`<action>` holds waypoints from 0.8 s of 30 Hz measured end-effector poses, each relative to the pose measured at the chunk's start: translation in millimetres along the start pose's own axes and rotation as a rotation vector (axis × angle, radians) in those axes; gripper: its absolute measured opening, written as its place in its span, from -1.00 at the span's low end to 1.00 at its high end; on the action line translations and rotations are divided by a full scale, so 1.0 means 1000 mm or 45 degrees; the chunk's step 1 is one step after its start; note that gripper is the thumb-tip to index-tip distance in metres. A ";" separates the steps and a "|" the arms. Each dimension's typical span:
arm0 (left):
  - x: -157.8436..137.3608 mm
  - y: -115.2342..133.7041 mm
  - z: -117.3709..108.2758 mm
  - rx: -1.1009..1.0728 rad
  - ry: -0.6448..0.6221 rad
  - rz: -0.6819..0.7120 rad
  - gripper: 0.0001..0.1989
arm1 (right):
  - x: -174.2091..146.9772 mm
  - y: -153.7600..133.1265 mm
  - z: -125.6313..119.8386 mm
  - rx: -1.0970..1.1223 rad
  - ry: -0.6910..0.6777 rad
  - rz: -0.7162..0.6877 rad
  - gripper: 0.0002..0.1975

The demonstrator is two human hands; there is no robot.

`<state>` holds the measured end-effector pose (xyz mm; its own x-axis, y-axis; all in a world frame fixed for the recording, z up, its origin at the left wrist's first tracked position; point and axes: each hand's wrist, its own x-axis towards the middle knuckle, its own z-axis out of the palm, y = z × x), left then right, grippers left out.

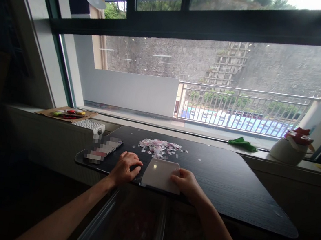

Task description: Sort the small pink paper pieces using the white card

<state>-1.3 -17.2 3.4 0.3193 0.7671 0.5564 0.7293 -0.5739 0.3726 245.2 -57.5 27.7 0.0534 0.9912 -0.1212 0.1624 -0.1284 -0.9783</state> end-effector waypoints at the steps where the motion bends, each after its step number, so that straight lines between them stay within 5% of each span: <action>1: 0.000 0.000 0.000 0.001 -0.001 0.000 -0.85 | -0.001 0.000 0.000 0.009 -0.009 0.001 -0.88; 6: 0.000 0.000 0.000 0.019 0.003 -0.008 -0.84 | -0.009 0.001 -0.010 0.072 0.005 -0.073 -0.81; 13: -0.002 -0.001 -0.001 0.031 -0.019 0.072 -0.85 | -0.003 0.008 -0.049 -0.157 0.566 -0.291 -0.77; 24: -0.002 -0.004 -0.004 0.008 -0.072 0.091 -0.84 | 0.005 0.003 -0.015 -0.275 0.505 -0.454 -0.80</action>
<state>-7.1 -17.8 4.3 0.4042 0.7393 0.5385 0.7070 -0.6261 0.3288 260.5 -53.2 26.4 0.3168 0.8918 0.3230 0.4334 0.1668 -0.8856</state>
